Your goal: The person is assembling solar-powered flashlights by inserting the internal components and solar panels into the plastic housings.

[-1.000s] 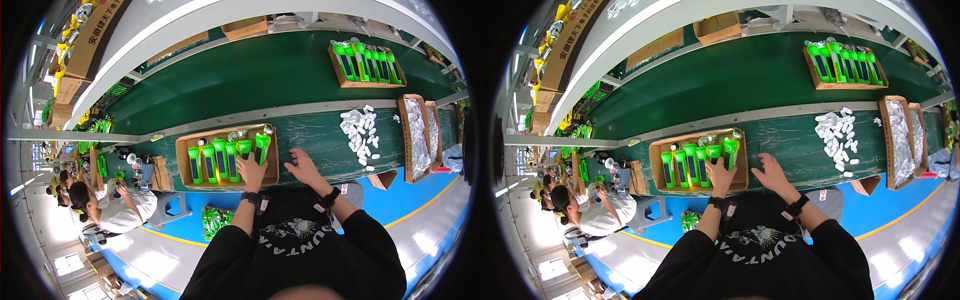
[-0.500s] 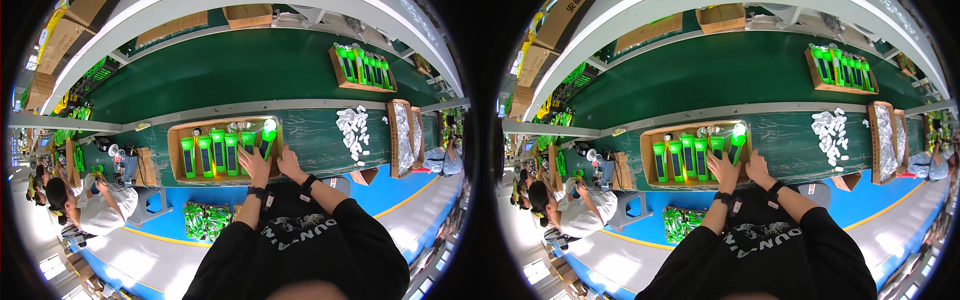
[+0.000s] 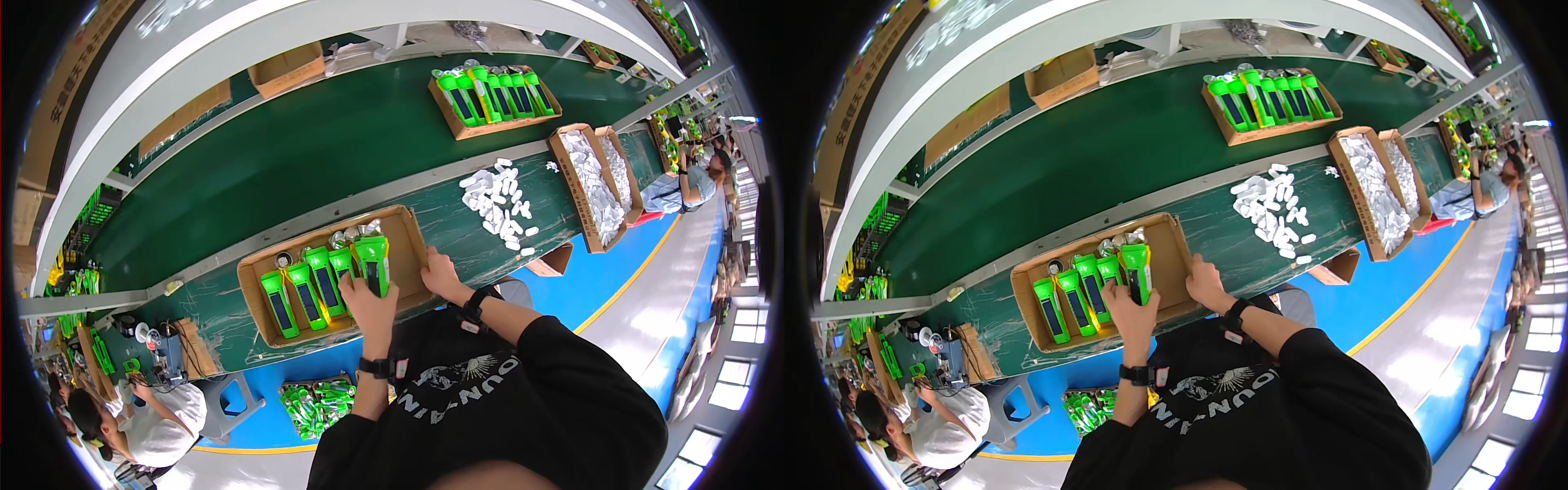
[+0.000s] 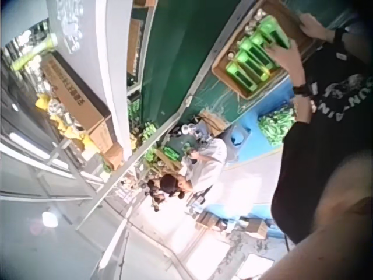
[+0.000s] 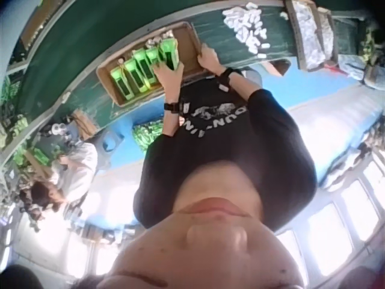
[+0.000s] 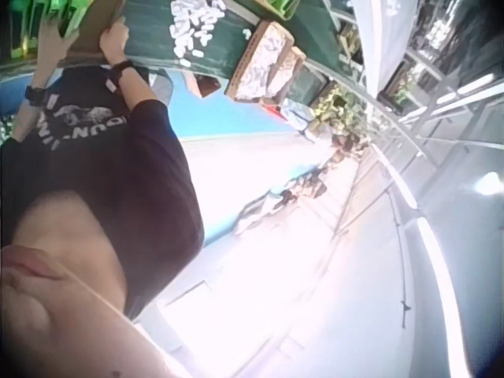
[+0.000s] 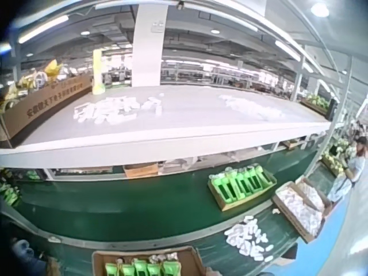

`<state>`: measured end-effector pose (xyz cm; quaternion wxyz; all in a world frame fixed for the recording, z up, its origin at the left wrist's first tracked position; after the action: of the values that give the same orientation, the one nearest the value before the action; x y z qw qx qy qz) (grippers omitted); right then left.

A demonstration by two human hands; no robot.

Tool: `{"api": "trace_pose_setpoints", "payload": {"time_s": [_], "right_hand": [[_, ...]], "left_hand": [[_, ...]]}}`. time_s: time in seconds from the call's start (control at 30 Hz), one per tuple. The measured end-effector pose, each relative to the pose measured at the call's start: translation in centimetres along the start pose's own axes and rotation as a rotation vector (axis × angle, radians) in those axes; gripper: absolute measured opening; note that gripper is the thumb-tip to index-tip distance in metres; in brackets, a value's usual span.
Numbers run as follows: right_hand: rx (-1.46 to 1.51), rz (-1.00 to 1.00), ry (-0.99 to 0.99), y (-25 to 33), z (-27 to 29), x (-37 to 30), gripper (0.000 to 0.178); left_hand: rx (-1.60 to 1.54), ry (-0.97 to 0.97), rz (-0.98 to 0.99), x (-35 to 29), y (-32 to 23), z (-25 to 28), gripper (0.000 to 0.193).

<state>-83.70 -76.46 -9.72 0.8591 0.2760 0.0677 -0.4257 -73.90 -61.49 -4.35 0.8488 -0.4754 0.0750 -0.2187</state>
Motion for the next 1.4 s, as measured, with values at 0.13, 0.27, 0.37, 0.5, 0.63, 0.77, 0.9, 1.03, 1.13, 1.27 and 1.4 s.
{"api": "trace_pose_setpoints", "payload": {"time_s": [0.13, 0.27, 0.37, 0.5, 0.63, 0.77, 0.9, 1.03, 1.13, 1.27, 1.4], "right_hand": [[0.076, -0.002, 0.099, -1.8, 1.7, 1.4, 0.032], [0.17, 0.293, 0.111, -3.8, 3.2, 2.3, 0.048], [0.44, 0.333, 0.216, -6.6, 9.4, 3.0, 0.047], [0.742, 0.349, 0.324, -9.3, 18.1, 3.7, 0.038], [0.893, 0.403, 0.393, -10.9, 22.8, 3.7, 0.038], [0.626, 0.565, 0.133, -12.9, 24.7, 3.9, 0.047], [0.57, 0.534, 0.023, -15.7, 23.0, 3.6, 0.055], [0.343, 0.648, -0.14, -19.1, 20.1, 2.3, 0.073], [0.496, 0.581, -0.139, -22.2, 18.4, 2.0, 0.076], [0.478, 0.478, -0.265, -27.0, 18.0, 0.4, 0.067], [0.767, 0.49, -0.193, -31.7, 17.6, -0.2, 0.047]], "left_hand": [[-0.227, 0.007, 0.238, 0.0, -1.7, 0.4, 0.041], [-0.474, 0.057, 0.388, 0.0, -4.5, -1.5, 0.034], [-0.646, 0.186, 0.58, 0.5, -9.7, -5.0, 0.04], [-1.028, 0.252, 0.766, 0.4, -14.8, -10.8, 0.039], [-1.258, 0.146, 0.823, 0.9, -18.7, -16.7, 0.053], [-1.321, 0.124, 0.793, 0.9, -18.8, -21.4, 0.042], [-1.308, 0.183, 0.649, 0.7, -18.1, -24.9, 0.038], [-1.245, 0.2, 0.503, -1.5, -16.9, -28.4, 0.038], [-1.378, 0.249, 0.543, -3.8, -14.8, -32.0, 0.043], [-1.528, 0.271, 0.494, -7.1, -16.6, -34.3, 0.047], [-1.444, 0.311, 0.301, -9.5, -18.0, -35.6, 0.046]]}}
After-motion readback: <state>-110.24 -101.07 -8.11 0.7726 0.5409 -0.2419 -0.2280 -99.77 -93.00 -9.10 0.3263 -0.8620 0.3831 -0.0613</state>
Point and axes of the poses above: each hand's wrist, its own x-axis towards the middle knuckle, its own z-axis out of the back of the hand, y = z × x, the point moved 2 cm from there along x, towards the middle knuckle, and after that the axes turned 11 degrees about -x, right-handed, at the moved point
